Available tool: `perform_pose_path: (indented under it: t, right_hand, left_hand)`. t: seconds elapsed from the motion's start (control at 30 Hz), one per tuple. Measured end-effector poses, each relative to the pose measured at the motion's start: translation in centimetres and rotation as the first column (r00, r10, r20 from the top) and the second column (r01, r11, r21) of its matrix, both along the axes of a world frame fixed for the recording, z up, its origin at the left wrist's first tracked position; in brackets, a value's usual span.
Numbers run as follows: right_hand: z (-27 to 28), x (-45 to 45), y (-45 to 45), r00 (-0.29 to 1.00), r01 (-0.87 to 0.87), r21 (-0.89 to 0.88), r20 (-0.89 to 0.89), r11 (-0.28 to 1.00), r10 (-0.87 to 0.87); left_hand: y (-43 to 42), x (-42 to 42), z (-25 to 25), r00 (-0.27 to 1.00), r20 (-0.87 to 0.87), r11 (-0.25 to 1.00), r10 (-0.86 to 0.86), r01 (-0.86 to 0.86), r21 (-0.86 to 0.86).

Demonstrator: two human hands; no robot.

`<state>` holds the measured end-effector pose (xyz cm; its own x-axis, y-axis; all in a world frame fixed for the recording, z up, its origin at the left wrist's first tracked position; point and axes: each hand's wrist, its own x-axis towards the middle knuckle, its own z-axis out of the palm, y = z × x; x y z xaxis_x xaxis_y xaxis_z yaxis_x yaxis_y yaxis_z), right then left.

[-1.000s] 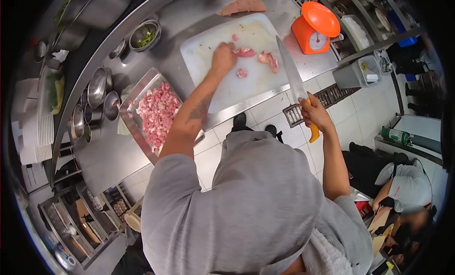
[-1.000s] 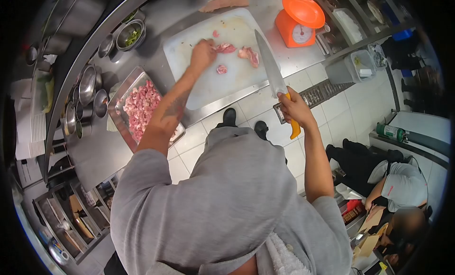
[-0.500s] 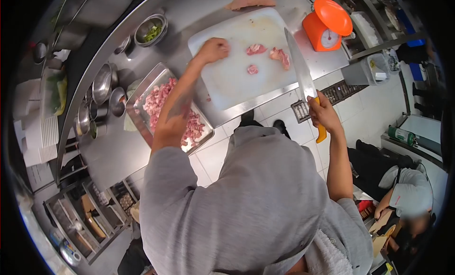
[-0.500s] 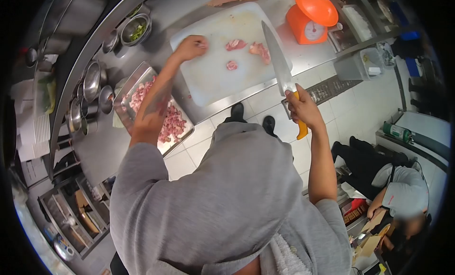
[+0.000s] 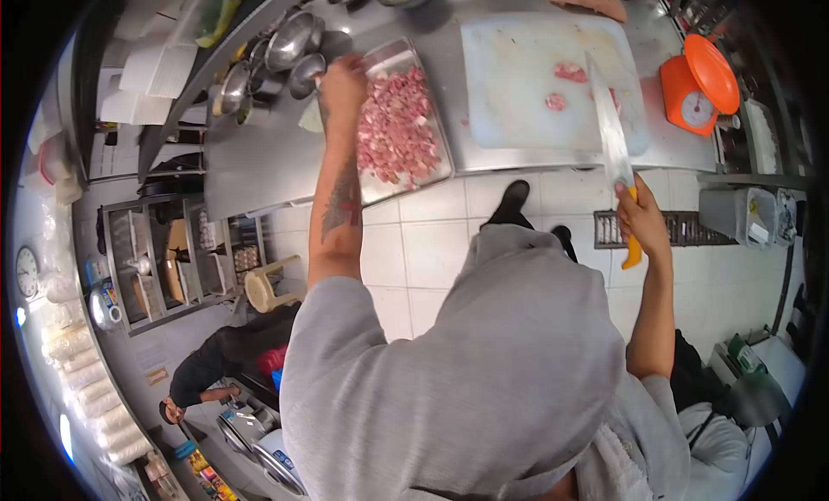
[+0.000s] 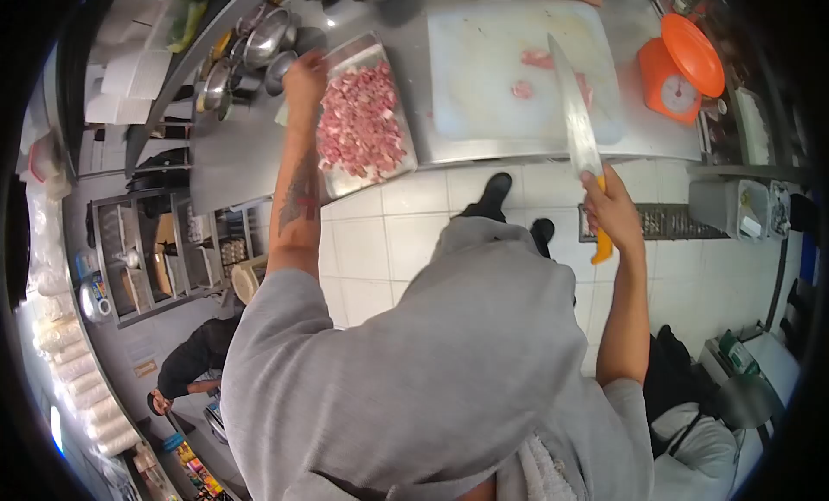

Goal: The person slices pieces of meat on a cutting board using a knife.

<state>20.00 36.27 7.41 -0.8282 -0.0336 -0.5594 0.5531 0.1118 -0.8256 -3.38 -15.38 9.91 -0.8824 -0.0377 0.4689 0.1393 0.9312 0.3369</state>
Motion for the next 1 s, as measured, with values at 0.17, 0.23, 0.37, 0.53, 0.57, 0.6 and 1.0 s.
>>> perform_pose_path:
  t: [0.17, 0.23, 0.37, 0.53, 0.57, 0.6, 1.0]
  right_hand:
    - [-1.2, 1.4, -1.8, 0.988, -0.003, 0.296, -0.144, 0.955, 0.048]
    - [2.2, 0.8, -2.8, 0.986, -0.162, 0.334, 0.007, 0.929, 0.169]
    - [-0.4, 1.5, -3.2, 0.913, -0.17, 0.734, -0.133, 0.657, 0.385]
    - [3.2, 0.6, -4.2, 0.895, -0.263, 0.804, -0.004, 0.534, 0.447]
    - [4.0, 0.9, -4.3, 0.892, -0.271, 0.798, -0.002, 0.539, 0.451]
    - [4.6, 1.3, -4.4, 0.891, -0.277, 0.792, 0.0, 0.544, 0.454]
    - [-0.7, -2.5, -5.7, 0.881, -0.292, 0.797, 0.01, 0.528, 0.473]
  left_hand:
    - [21.9, 5.8, -4.7, 0.789, 0.358, 0.867, -0.499, 0.458, 0.199]
    - [25.5, 6.9, -9.4, 0.811, 0.207, 0.837, -0.547, 0.523, 0.163]
    - [27.2, 5.6, -12.0, 0.814, 0.075, 0.808, -0.576, 0.554, 0.2]
    - [26.8, 4.2, -12.8, 0.773, 0.06, 0.767, -0.631, 0.612, 0.193]
    - [26.8, 4.0, -12.6, 0.768, 0.066, 0.763, -0.637, 0.616, 0.198]
    - [26.8, 4.0, -12.6, 0.771, 0.077, 0.767, -0.632, 0.608, 0.204]
    - [27.2, 2.3, -12.7, 0.829, 0.071, 0.776, -0.555, 0.485, 0.402]
